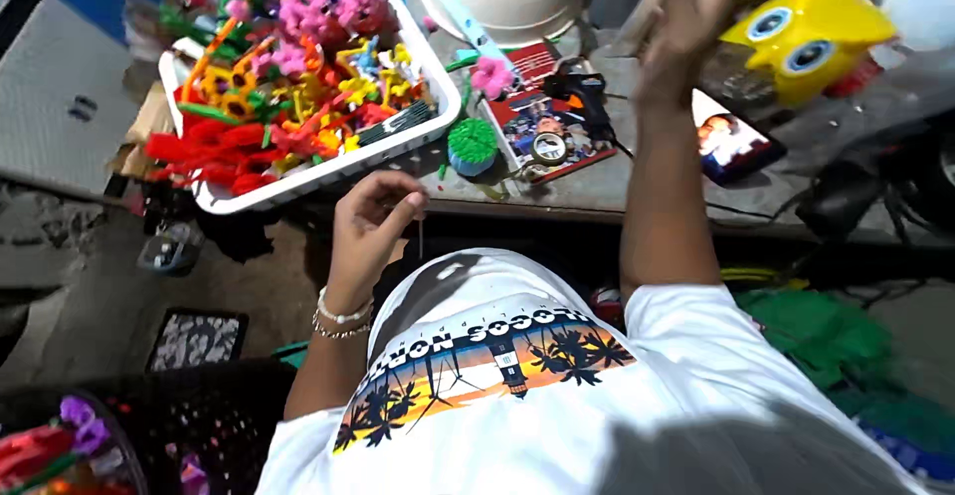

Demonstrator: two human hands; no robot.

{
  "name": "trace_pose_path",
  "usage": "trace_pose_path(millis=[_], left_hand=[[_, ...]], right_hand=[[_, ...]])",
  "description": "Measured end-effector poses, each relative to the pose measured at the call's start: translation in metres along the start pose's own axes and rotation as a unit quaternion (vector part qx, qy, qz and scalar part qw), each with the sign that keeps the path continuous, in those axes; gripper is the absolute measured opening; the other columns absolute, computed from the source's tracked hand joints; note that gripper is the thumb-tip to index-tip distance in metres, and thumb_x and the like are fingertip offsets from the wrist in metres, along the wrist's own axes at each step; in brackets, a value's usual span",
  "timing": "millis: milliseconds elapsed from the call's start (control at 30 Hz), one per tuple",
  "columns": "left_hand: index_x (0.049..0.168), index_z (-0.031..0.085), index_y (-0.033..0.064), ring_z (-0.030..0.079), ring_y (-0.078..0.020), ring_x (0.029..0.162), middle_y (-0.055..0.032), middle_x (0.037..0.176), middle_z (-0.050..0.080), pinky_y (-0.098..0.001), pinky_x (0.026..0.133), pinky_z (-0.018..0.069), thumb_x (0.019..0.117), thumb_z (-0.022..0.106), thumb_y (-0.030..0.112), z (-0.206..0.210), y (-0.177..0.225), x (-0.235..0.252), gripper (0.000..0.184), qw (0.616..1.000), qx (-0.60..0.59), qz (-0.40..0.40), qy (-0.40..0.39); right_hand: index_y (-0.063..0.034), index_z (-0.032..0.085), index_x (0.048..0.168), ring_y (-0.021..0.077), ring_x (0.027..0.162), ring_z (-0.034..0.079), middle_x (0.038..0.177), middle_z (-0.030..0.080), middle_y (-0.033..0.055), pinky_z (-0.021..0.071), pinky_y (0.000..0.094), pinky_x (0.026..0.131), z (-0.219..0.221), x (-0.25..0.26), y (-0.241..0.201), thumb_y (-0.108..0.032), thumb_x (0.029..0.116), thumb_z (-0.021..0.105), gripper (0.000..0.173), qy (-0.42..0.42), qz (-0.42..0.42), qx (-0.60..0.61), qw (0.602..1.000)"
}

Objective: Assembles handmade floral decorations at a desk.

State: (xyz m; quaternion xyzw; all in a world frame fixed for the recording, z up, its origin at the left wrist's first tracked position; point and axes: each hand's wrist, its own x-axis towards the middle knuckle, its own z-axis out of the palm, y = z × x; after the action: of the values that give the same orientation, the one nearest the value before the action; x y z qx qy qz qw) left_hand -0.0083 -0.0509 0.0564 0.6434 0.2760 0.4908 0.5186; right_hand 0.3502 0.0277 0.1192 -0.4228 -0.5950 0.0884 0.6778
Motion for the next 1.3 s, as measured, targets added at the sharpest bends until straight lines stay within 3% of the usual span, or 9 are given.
trace_pose_path(millis=[33, 67, 133, 233, 333, 467, 600, 933, 1300], left_hand=[[0.113, 0.065, 0.0076, 0.068, -0.0092, 0.085, -0.0001, 0.100, 0.069, -0.0261, 0.077, 0.0597, 0.0993, 0.062, 0.005, 0.005, 0.003, -0.002, 0.014, 1.000, -0.004, -0.004, -0.008], [0.113, 0.064, 0.0066, 0.067, -0.0085, 0.083, -0.0009, 0.100, 0.068, -0.0244, 0.076, 0.0595, 0.0991, 0.062, 0.004, 0.009, 0.007, -0.003, 0.014, 1.000, -0.005, -0.004, -0.017], [0.113, 0.063, 0.0053, 0.066, -0.0073, 0.081, -0.0021, 0.098, 0.067, -0.0215, 0.073, 0.0590, 0.0985, 0.061, 0.001, 0.017, 0.014, -0.007, 0.015, 0.999, -0.005, -0.007, -0.034], [0.112, 0.062, 0.0042, 0.066, -0.0076, 0.077, -0.0039, 0.097, 0.066, -0.0204, 0.068, 0.0582, 0.0982, 0.061, 0.001, 0.024, 0.020, -0.013, 0.015, 0.998, -0.016, -0.011, -0.052], [0.111, 0.063, 0.0028, 0.065, -0.0085, 0.077, -0.0048, 0.097, 0.066, -0.0210, 0.068, 0.0579, 0.0981, 0.061, 0.000, 0.030, 0.024, -0.014, 0.013, 0.998, -0.026, -0.006, -0.059], [0.111, 0.063, 0.0030, 0.066, -0.0098, 0.079, -0.0054, 0.098, 0.067, -0.0226, 0.070, 0.0588, 0.0977, 0.060, -0.001, 0.033, 0.027, -0.014, 0.014, 0.997, -0.034, -0.002, -0.064], [0.111, 0.064, 0.0030, 0.066, -0.0095, 0.077, -0.0056, 0.098, 0.068, -0.0206, 0.065, 0.0573, 0.0970, 0.062, -0.002, 0.034, 0.028, -0.014, 0.015, 0.998, -0.029, 0.002, -0.055], [0.111, 0.067, 0.0001, 0.067, -0.0093, 0.078, -0.0058, 0.103, 0.069, -0.0220, 0.068, 0.0600, 0.0948, 0.066, -0.003, 0.033, 0.029, -0.014, 0.017, 0.997, 0.039, 0.046, -0.039], [0.112, 0.067, -0.0018, 0.070, -0.0112, 0.081, -0.0069, 0.105, 0.070, -0.0250, 0.072, 0.0626, 0.0942, 0.067, -0.003, 0.033, 0.027, -0.013, 0.018, 0.996, 0.053, 0.039, -0.053]], right_hand=[[-0.0021, 0.046, 0.128, 0.0048, 0.094, 0.059, 0.111, 0.057, -0.0020, 0.0544, 0.0273, 0.081, -0.004, -0.017, -0.015, -0.032, 0.1008, 0.061, 0.043, -0.015, 0.002, 0.031, 0.999], [-0.0077, 0.046, 0.126, 0.0016, 0.089, 0.057, 0.107, 0.056, -0.0080, 0.0532, 0.0244, 0.076, -0.002, -0.034, -0.030, -0.030, 0.0972, 0.066, 0.042, -0.034, 0.012, 0.057, 0.998], [-0.0140, 0.050, 0.127, -0.0008, 0.084, 0.057, 0.102, 0.057, -0.0133, 0.0528, 0.0212, 0.073, 0.004, -0.071, -0.060, -0.019, 0.0942, 0.063, 0.035, -0.119, 0.055, 0.099, 0.986], [-0.0087, 0.050, 0.140, 0.0046, 0.095, 0.062, 0.111, 0.062, -0.0034, 0.0559, 0.0254, 0.083, 0.010, -0.110, -0.086, -0.039, 0.1069, 0.051, 0.045, -0.336, 0.100, 0.066, 0.934], [0.0004, 0.055, 0.139, 0.0111, 0.103, 0.066, 0.119, 0.066, 0.0074, 0.0584, 0.0307, 0.089, 0.020, -0.130, -0.090, -0.038, 0.1096, 0.042, 0.050, -0.459, 0.045, 0.003, 0.887], [0.0001, 0.062, 0.130, 0.0112, 0.101, 0.065, 0.114, 0.067, 0.0079, 0.0568, 0.0287, 0.089, 0.027, -0.142, -0.090, -0.045, 0.1084, 0.043, 0.053, -0.466, 0.012, -0.040, 0.884], [-0.0009, 0.065, 0.128, 0.0089, 0.095, 0.064, 0.109, 0.067, 0.0055, 0.0557, 0.0268, 0.083, 0.028, -0.144, -0.090, -0.052, 0.1069, 0.041, 0.060, -0.460, 0.012, -0.052, 0.886], [-0.0014, 0.067, 0.122, 0.0102, 0.102, 0.065, 0.111, 0.068, 0.0063, 0.0551, 0.0282, 0.091, 0.030, -0.144, -0.094, -0.043, 0.1100, 0.039, 0.052, -0.440, 0.005, -0.044, 0.897], [-0.0017, 0.072, 0.107, 0.0091, 0.091, 0.066, 0.099, 0.070, 0.0066, 0.0549, 0.0257, 0.083, 0.030, -0.144, -0.093, -0.033, 0.1078, 0.051, 0.038, -0.422, -0.018, -0.052, 0.905]])
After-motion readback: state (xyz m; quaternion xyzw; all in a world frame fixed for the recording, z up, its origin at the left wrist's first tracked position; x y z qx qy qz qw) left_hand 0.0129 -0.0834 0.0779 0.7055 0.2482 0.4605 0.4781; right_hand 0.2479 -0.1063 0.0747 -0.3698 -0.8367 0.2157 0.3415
